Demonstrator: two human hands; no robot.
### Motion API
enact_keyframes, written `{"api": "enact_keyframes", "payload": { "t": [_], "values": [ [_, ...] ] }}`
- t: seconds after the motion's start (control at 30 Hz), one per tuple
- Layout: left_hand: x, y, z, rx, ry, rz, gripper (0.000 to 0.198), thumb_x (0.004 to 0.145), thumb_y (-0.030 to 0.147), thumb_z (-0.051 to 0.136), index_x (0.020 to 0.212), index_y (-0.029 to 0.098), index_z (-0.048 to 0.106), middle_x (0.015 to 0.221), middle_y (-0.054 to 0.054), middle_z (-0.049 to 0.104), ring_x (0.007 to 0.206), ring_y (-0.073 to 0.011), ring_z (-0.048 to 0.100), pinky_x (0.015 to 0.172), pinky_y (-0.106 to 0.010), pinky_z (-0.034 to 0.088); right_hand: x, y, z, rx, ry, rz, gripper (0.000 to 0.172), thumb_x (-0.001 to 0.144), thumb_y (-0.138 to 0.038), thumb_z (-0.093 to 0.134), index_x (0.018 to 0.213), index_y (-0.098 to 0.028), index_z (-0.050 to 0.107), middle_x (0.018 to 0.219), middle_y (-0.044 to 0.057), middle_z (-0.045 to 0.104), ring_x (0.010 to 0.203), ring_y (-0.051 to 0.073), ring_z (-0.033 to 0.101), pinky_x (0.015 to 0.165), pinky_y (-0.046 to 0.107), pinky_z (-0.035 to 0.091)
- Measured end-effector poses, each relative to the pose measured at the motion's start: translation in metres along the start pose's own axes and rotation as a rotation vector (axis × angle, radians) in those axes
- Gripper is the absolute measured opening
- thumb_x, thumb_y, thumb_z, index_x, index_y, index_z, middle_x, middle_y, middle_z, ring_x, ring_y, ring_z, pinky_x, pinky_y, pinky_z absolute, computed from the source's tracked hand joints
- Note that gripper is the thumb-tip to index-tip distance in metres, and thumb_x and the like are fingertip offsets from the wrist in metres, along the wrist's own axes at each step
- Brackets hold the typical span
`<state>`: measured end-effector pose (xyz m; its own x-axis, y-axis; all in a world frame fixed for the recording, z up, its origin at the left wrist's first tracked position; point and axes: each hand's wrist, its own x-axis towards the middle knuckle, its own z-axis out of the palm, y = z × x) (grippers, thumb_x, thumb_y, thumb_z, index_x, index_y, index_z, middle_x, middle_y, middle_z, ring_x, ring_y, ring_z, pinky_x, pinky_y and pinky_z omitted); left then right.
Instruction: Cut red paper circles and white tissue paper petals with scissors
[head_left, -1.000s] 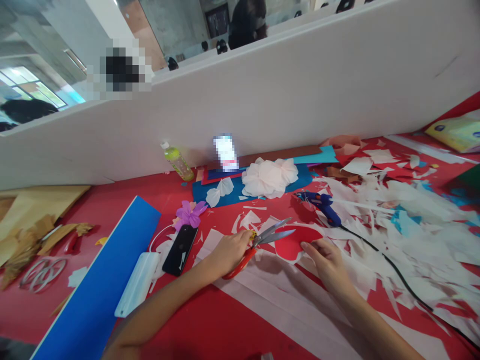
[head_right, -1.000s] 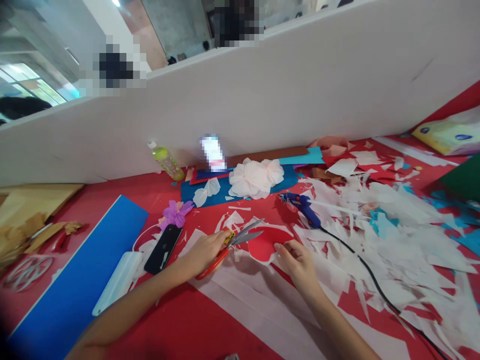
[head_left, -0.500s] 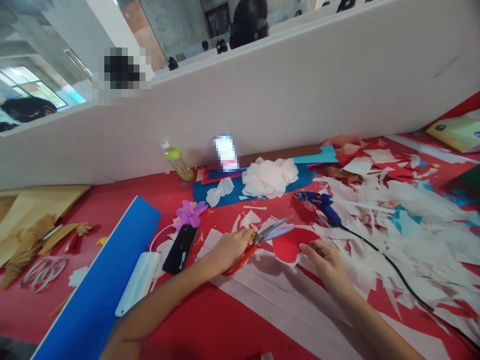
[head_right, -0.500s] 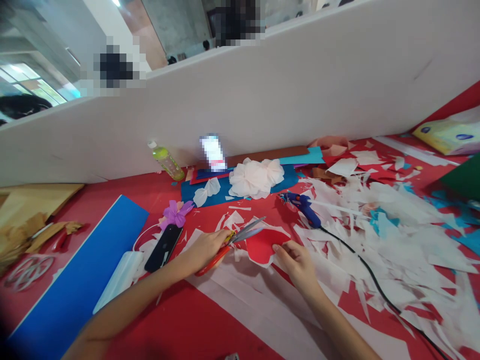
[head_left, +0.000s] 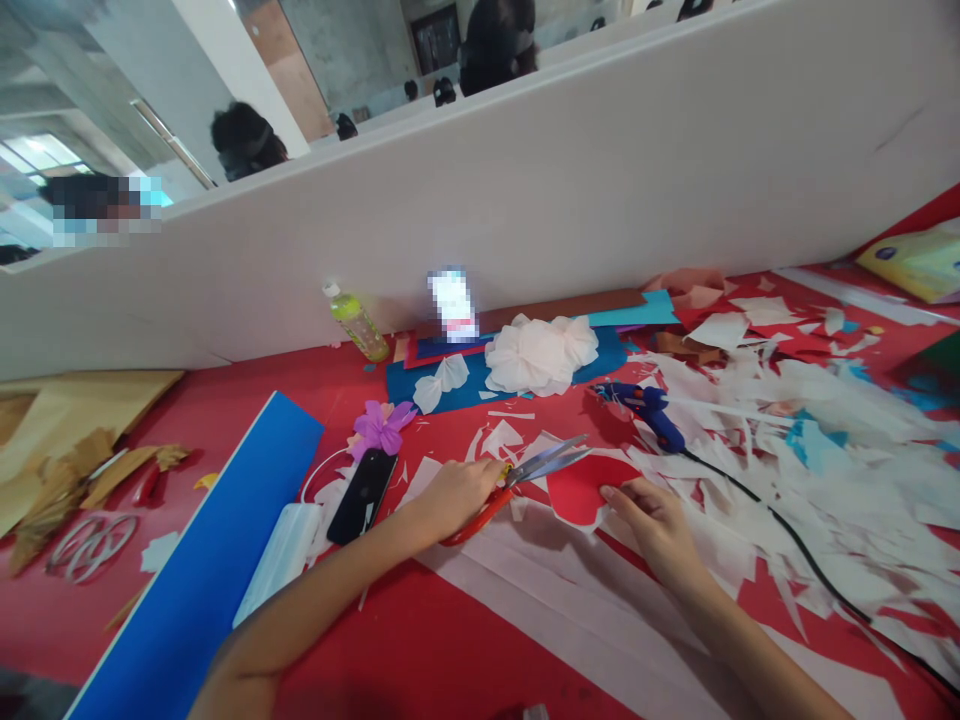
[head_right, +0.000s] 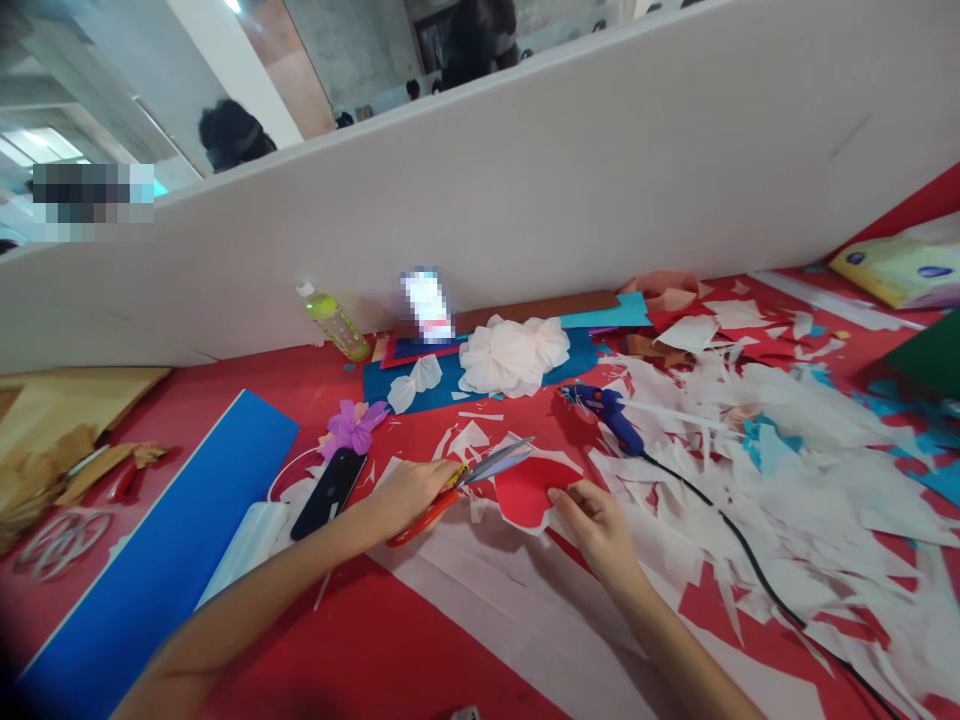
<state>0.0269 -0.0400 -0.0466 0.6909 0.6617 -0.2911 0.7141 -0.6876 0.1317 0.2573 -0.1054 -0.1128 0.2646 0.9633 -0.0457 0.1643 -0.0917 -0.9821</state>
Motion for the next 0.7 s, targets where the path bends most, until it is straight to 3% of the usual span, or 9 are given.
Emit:
{"api": "enact_keyframes", "payload": {
  "t": [0.37, 0.53, 0.7],
  "values": [
    [-0.001, -0.014, 0.001, 0.041, 0.089, -0.010, 0.022, 0.094, 0.026, 0.033, 0.097, 0.014, 0.051, 0.087, -0.007, 0.065, 0.077, -0.0208, 0.065, 0.064, -0.028, 0.046, 0.003, 0.006, 0.000, -0.018, 0.005, -0.031, 0.038, 0.068, -0.049, 0.056, 0.048, -0.021, 0.041, 0.046, -0.004, 0.035, 0.045, 0.009, 0.032, 0.040, 0.023, 0.026],
    [0.001, -0.020, -0.001, -0.093, 0.120, -0.032, 0.027, 0.089, 0.024, 0.042, 0.114, 0.014, 0.044, 0.106, -0.011, 0.062, 0.095, -0.0224, 0.062, 0.076, -0.031, 0.048, 0.003, 0.005, 0.000, -0.018, -0.003, -0.010, 0.039, 0.068, -0.050, 0.056, 0.048, -0.021, 0.040, 0.047, -0.004, 0.032, 0.044, 0.009, 0.030, 0.040, 0.023, 0.024],
    [0.004, -0.014, -0.004, -0.067, 0.018, -0.011, 0.030, 0.089, 0.022, 0.042, 0.118, 0.015, 0.041, 0.116, -0.013, 0.058, 0.105, -0.0243, 0.058, 0.081, -0.034, 0.048, 0.003, 0.006, 0.000, -0.018, -0.035, -0.001, 0.040, 0.067, -0.053, 0.056, 0.049, -0.021, 0.040, 0.047, -0.004, 0.032, 0.044, 0.009, 0.030, 0.040, 0.023, 0.024]
  ]
}}
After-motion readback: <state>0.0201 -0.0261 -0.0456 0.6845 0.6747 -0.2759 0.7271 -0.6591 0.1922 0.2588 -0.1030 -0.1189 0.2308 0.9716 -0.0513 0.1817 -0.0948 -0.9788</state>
